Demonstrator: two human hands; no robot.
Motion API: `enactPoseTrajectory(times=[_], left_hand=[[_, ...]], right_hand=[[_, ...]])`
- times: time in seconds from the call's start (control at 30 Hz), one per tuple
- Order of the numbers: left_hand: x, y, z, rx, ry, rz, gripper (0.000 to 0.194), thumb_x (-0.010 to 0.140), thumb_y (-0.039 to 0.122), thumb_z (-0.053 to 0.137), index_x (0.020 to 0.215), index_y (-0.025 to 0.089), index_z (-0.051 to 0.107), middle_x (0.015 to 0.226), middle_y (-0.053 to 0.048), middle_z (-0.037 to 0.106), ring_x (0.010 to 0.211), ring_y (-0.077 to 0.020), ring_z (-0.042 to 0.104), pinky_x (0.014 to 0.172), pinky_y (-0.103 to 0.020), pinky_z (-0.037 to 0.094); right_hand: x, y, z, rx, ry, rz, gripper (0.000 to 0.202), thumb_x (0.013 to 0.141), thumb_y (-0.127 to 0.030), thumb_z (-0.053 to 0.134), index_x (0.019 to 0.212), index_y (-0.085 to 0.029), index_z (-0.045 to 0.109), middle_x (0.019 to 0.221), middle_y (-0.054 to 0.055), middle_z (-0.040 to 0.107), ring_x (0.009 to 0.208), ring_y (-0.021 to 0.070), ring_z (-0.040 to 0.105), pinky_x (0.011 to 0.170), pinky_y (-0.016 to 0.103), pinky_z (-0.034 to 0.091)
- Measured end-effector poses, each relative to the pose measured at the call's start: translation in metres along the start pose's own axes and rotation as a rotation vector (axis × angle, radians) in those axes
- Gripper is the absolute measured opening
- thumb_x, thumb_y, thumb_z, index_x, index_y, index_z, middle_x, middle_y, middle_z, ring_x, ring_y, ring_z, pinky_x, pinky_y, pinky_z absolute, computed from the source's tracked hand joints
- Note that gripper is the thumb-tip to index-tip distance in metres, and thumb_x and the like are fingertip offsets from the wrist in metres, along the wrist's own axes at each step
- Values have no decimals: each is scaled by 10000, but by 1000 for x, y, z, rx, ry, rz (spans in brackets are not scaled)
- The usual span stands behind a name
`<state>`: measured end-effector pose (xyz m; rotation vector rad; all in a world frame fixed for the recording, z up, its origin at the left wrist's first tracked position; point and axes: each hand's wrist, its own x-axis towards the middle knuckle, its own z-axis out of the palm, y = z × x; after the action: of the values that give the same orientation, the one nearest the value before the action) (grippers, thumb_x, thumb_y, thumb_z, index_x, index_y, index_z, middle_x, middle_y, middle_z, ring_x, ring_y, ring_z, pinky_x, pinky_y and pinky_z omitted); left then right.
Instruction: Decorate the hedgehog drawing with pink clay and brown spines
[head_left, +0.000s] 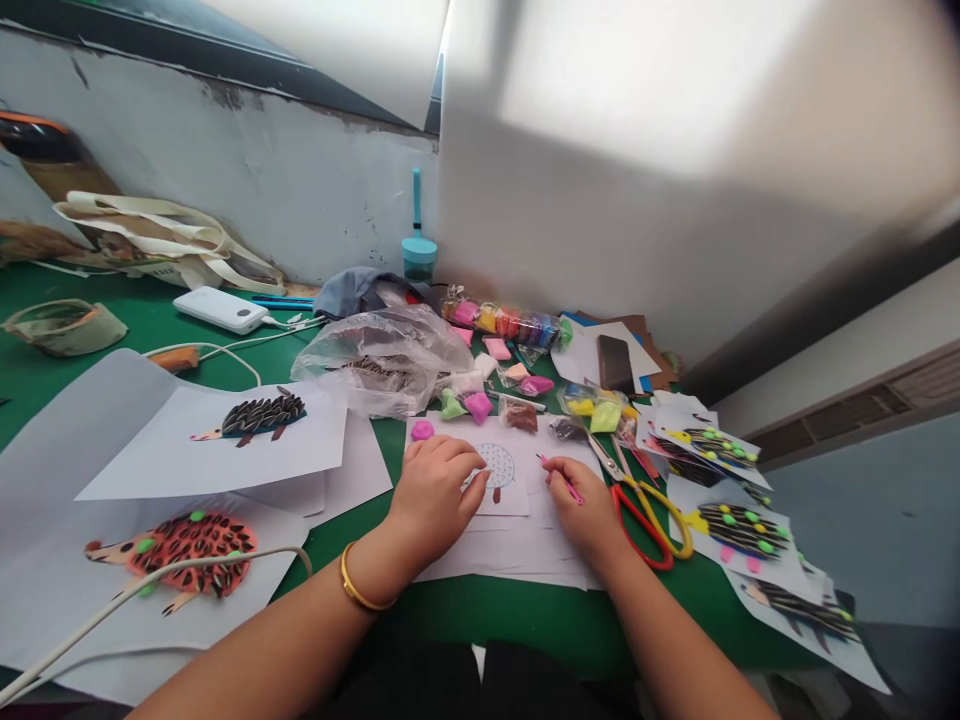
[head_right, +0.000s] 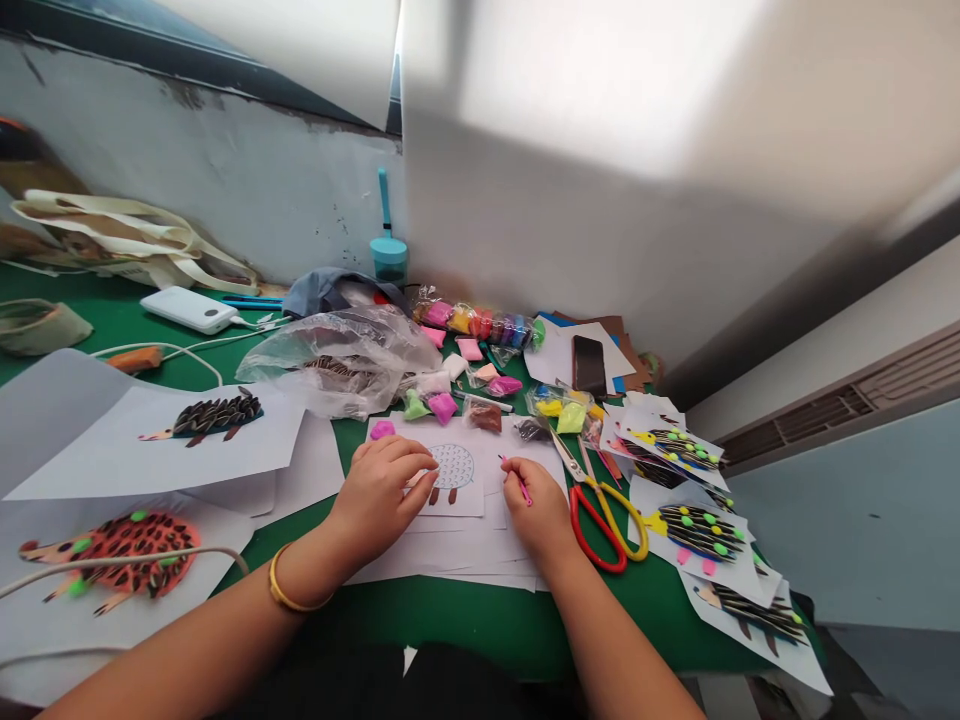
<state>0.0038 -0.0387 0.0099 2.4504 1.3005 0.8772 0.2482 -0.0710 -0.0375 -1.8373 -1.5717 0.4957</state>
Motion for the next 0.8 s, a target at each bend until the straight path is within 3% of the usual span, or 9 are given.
enactPoseTrajectory(times=[0.53,0.8], left_hand=[[-3,2,4,-64,-4,-5,133,904,264,586,872,236,712,985,-7,713,978,-209,595,867,-405,336],[-2,-1,7,-68,9,-8,141,903,256,582,871,229,717,988,-24,714,977,-216,601,869,-406,346]], right_hand=[[0,3,10,-299,27,-211,267,868,-175,413,970,-170,660,935,83,694,910,226,647,788,334,494],[-2,5,8,-169,105,-235,266,882,-205,418,1007,-173,651,976,102,680,960,245,636,836,372,501]])
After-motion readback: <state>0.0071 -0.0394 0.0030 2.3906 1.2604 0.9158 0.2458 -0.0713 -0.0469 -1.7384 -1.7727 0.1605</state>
